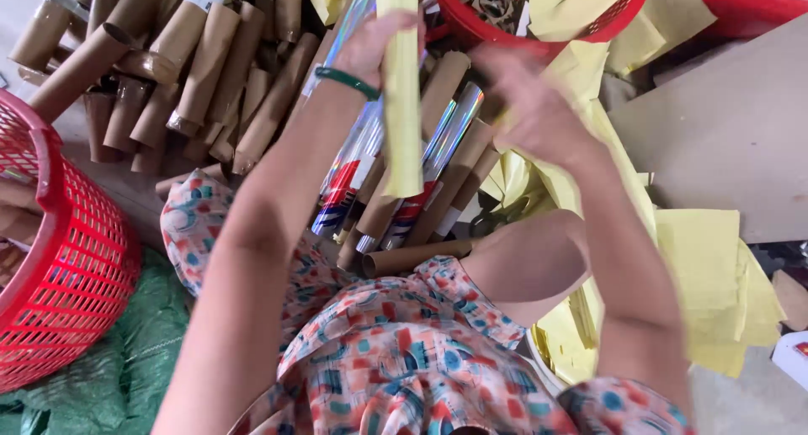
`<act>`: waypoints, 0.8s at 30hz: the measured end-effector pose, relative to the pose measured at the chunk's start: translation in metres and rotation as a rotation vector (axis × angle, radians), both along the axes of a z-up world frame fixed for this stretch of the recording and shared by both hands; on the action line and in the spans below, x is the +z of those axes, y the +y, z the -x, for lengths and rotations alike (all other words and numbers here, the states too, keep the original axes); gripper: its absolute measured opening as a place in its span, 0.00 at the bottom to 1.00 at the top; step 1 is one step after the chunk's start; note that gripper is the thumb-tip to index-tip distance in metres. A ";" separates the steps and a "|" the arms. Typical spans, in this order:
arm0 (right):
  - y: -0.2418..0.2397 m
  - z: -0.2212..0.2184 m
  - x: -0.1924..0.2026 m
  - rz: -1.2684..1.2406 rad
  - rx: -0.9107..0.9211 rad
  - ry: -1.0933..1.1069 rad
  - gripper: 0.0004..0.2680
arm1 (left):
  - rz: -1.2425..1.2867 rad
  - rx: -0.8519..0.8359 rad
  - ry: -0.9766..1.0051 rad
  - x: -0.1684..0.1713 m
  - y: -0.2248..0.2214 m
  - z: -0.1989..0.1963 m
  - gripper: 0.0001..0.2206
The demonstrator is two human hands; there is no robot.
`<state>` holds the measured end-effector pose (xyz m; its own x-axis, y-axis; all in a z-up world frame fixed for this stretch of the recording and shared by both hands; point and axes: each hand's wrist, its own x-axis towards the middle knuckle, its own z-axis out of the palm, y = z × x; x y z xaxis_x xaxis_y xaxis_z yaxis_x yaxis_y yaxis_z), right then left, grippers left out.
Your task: Wrapping rolls of shiny paper in protective yellow sheets.
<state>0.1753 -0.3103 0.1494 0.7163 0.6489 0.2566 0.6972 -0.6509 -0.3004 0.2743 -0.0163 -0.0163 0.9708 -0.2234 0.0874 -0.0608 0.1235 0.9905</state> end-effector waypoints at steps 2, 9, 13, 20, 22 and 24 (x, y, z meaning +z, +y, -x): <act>0.033 0.023 -0.023 0.039 0.210 0.129 0.37 | 0.484 -0.146 0.274 0.012 -0.011 0.002 0.27; 0.092 0.069 -0.050 -0.642 -0.033 0.146 0.35 | 1.386 0.066 0.577 0.011 -0.018 0.010 0.15; 0.100 0.059 -0.072 -0.808 -0.164 -0.139 0.19 | 1.484 0.039 0.472 0.002 -0.027 0.016 0.13; 0.102 0.045 -0.076 -1.022 -0.452 -0.087 0.09 | 1.411 0.300 0.399 -0.006 -0.035 0.012 0.12; 0.101 0.058 -0.057 -0.741 -0.397 -0.241 0.08 | 1.331 0.396 0.451 -0.013 -0.033 0.014 0.11; 0.097 0.066 -0.044 -0.618 -0.293 -0.240 0.12 | 1.341 0.433 0.520 -0.020 -0.028 0.008 0.11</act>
<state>0.1090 -0.2128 0.1052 0.7165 0.1244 0.6864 0.6129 -0.5821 -0.5343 0.2664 -0.0440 -0.0358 0.9250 0.0452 -0.3773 -0.0153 0.9965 0.0819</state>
